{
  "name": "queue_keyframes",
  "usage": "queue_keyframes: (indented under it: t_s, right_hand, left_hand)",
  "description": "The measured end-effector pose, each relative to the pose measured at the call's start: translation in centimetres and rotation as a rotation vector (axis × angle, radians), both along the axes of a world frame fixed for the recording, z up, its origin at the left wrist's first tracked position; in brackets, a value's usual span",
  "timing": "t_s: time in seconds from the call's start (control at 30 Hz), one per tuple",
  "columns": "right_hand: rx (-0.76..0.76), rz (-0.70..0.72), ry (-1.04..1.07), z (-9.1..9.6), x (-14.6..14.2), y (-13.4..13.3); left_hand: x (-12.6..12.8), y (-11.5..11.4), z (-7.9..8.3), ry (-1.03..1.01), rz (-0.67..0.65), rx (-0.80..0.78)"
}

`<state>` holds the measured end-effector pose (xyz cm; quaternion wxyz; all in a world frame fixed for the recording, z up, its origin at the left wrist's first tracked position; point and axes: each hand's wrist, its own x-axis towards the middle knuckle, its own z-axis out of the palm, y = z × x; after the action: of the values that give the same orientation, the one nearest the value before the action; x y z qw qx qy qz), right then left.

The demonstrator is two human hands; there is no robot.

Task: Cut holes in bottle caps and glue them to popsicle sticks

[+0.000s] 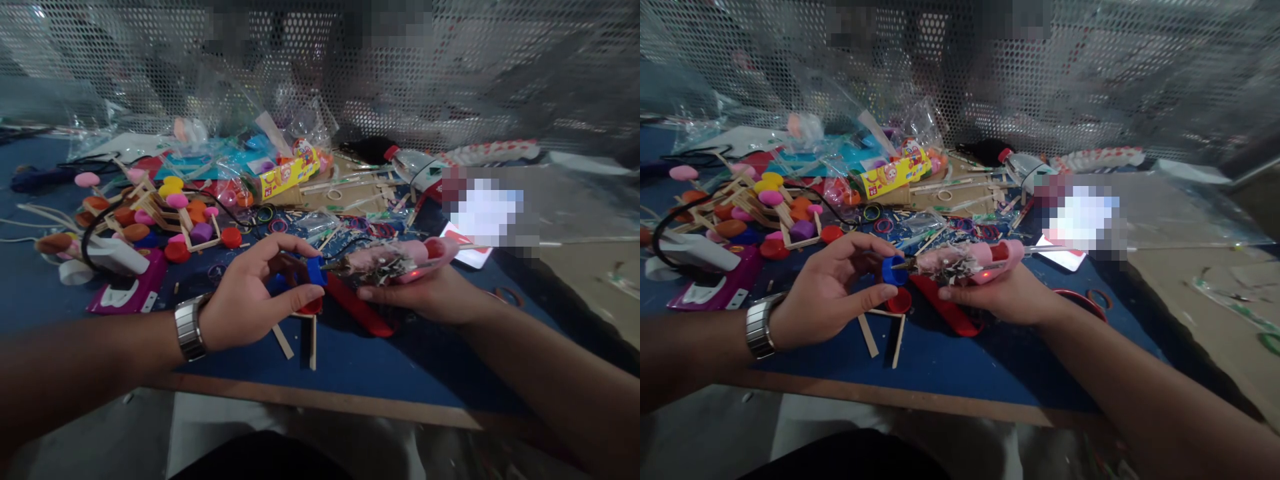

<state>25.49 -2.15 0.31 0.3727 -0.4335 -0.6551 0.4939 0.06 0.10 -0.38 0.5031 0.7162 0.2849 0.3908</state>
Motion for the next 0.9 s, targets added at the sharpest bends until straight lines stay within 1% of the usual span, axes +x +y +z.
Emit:
queue_keyframes:
  t_s: [0.33,0.47,0.7,0.9]
  right_hand:
    - [-0.014,0.031,0.053,-0.19,0.14,-0.10]
    - [-0.026,-0.003,0.017,-0.03,0.00,-0.13]
    - [-0.030,-0.023,-0.014,0.25,-0.18,-0.09]
    - [-0.041,-0.001,-0.005,0.30,-0.15,-0.10]
  left_hand:
    - [0.01,0.02,0.15,0.015,0.010,0.006]
    - [-0.05,-0.01,0.13,0.024,0.004,-0.008]
    - [-0.03,-0.08,0.12,0.011,0.000,-0.017]
    - [-0.02,-0.08,0.18,0.019,0.004,-0.010]
